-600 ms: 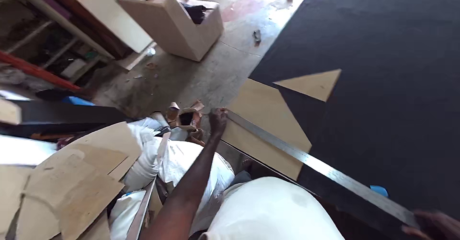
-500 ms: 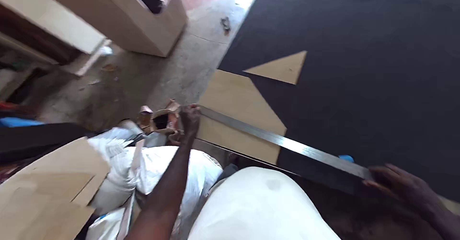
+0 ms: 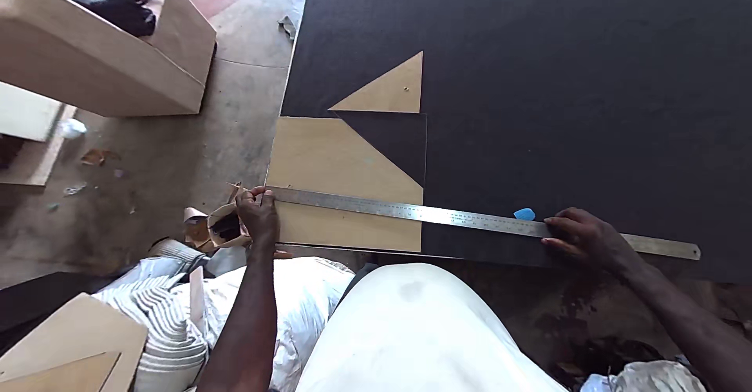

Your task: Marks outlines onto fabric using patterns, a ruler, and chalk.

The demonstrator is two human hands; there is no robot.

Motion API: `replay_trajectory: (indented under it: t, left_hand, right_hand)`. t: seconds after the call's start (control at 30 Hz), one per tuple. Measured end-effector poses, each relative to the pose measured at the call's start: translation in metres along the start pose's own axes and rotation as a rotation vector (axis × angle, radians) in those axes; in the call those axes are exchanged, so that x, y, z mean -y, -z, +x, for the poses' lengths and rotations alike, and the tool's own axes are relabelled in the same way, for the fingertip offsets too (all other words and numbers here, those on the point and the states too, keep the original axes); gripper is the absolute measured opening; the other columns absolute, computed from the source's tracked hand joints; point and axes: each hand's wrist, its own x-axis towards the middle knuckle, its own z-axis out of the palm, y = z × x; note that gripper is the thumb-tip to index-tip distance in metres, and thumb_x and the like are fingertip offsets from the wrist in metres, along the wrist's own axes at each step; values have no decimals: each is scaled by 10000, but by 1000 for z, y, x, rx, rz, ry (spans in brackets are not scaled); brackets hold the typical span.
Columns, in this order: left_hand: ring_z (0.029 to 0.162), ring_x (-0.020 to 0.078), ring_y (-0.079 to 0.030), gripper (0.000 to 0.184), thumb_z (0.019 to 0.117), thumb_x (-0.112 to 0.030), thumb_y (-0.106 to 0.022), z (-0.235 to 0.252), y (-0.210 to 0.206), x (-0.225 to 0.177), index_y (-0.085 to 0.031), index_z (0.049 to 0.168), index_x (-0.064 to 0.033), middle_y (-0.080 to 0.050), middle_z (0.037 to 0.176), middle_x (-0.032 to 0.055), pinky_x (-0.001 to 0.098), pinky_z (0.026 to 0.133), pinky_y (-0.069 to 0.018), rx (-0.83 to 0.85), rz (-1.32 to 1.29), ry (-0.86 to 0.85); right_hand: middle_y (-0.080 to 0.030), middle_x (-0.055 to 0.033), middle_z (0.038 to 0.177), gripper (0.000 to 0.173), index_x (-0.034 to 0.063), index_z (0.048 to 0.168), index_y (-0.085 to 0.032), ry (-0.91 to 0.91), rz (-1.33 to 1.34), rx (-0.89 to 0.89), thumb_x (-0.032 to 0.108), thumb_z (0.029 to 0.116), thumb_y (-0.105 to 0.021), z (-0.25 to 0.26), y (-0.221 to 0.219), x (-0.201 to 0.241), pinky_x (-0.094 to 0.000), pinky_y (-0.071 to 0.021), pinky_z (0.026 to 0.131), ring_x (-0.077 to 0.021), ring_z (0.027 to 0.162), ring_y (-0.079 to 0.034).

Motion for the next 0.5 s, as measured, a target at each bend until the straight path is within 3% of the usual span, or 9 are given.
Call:
replay_trajectory:
  t: [0.2, 0.27, 0.33, 0.4, 0.5]
  left_hand:
    - [1242, 331, -550, 304, 997, -280, -646, -1, 1, -4, -678, 1213, -68, -597, 1315, 197, 513, 1089, -411, -5, 33, 25]
    - [1243, 321, -546, 307, 996, -284, -646, -1, -1, -4, -673, 1213, -69, -593, 1311, 191, 501, 1091, -411, -9, 28, 33]
    - [1246, 323, -546, 307, 997, -275, -644, -2, -1, -5, -673, 1214, -61, -596, 1308, 192, 502, 1096, -410, -9, 27, 32]
    - [1245, 323, -547, 307, 998, -268, -641, -3, 0, -7, -673, 1216, -55, -599, 1303, 193, 499, 1097, -406, -5, 28, 29]
    - [1250, 327, -550, 315, 996, -262, -638, -2, -1, -6, -668, 1224, -46, -608, 1293, 199, 501, 1108, -402, -7, 35, 18]
  right_hand:
    - [-678, -64, 1024, 401, 139, 1017, -758, -119, 12, -77, 496, 989, -580, 11, -1, 14, -472, -587, 753, -234, 921, -681]
    - [-677, -84, 1042, 407, 125, 1073, -746, -176, 15, -95, 477, 1018, -549, 22, -4, 21, -498, -587, 753, -250, 912, -685]
    - [-665, -118, 1096, 390, 128, 1211, -716, -223, 35, -78, 440, 1021, -578, 36, -9, 27, -532, -588, 730, -279, 891, -690]
    - [-640, -123, 1111, 380, 184, 1322, -680, -239, 47, -37, 376, 999, -627, 47, -15, 32, -526, -583, 688, -273, 841, -676]
    - [-623, -138, 1137, 390, 249, 1358, -675, -207, 38, 33, 253, 968, -688, 58, -18, 30, -527, -577, 676, -293, 864, -668]
